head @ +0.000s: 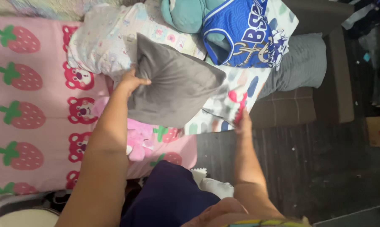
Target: The person uses a pink lint roller to clean a pink strawberry-patterned bedsheet and several stuffed toys on a bed. They roll the lint roller over the sheet and then over a gray pillow, a blue plush toy, and a pink plush toy.
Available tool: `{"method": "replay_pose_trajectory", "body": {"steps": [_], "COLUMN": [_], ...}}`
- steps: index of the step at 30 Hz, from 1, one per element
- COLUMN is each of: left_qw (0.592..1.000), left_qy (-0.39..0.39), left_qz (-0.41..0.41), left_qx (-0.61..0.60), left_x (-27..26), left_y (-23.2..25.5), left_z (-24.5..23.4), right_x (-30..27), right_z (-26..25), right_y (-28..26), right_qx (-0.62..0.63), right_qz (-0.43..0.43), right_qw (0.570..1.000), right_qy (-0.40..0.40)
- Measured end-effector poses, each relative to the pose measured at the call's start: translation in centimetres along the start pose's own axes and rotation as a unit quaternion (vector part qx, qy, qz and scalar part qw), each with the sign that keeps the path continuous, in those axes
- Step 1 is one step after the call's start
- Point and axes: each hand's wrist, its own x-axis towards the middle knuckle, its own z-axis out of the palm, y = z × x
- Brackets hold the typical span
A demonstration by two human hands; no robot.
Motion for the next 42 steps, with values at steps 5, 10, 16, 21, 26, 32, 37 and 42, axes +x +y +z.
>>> {"method": "replay_pose_trajectory", "body": {"steps": [5, 10, 16, 21, 26, 32, 37, 42], "left_qw": [0.982, 0.903, 0.804, 0.875, 0.984, 0.963, 0.993, 0.993], "left_qy": [-0.097, -0.179, -0.148, 0.094, 0.124, 0.226, 0.099, 0.104], "left_qz": [0.045, 0.293, 0.567, 0.420, 0.122, 0.131, -0.014, -0.053], "left_qx": [-0.158, -0.259, 0.096, 0.222, 0.038, 0.066, -0.064, -0.008], "left_x": [-5.0, -11.8, -12.6, -5.5, 0.9, 1.6, 0.2, 0.4], "left_y": [3.9, 12.0, 17.2, 4.8, -10.0, -11.7, -6.8, -5.1], "left_z": [2.1, 0.9, -9.1, -6.9, 1.1, -0.2, -1.2, -0.6], "right_x": [3.1, 1.9, -0.2, 1.7, 0.3, -4.6, -5.2, -0.7], "right_z": [9.0, 8.7, 7.1, 12.5, 16.7, 22.8, 39.0, 41.4], "right_y": [4.1, -2.3, -7.7, -0.1, 9.3, 3.6, -0.6, -1.8], "right_qx": [0.251, 0.287, 0.217, 0.108, 0.046, -0.090, -0.433, -0.658], "right_qz": [0.007, -0.124, -0.230, -0.173, -0.018, -0.172, -0.310, -0.287], "right_qw": [0.968, 0.931, 0.931, 0.969, 0.993, 0.978, 0.838, 0.661], "right_qy": [-0.016, -0.189, -0.180, -0.142, -0.111, -0.071, -0.122, -0.217]}}
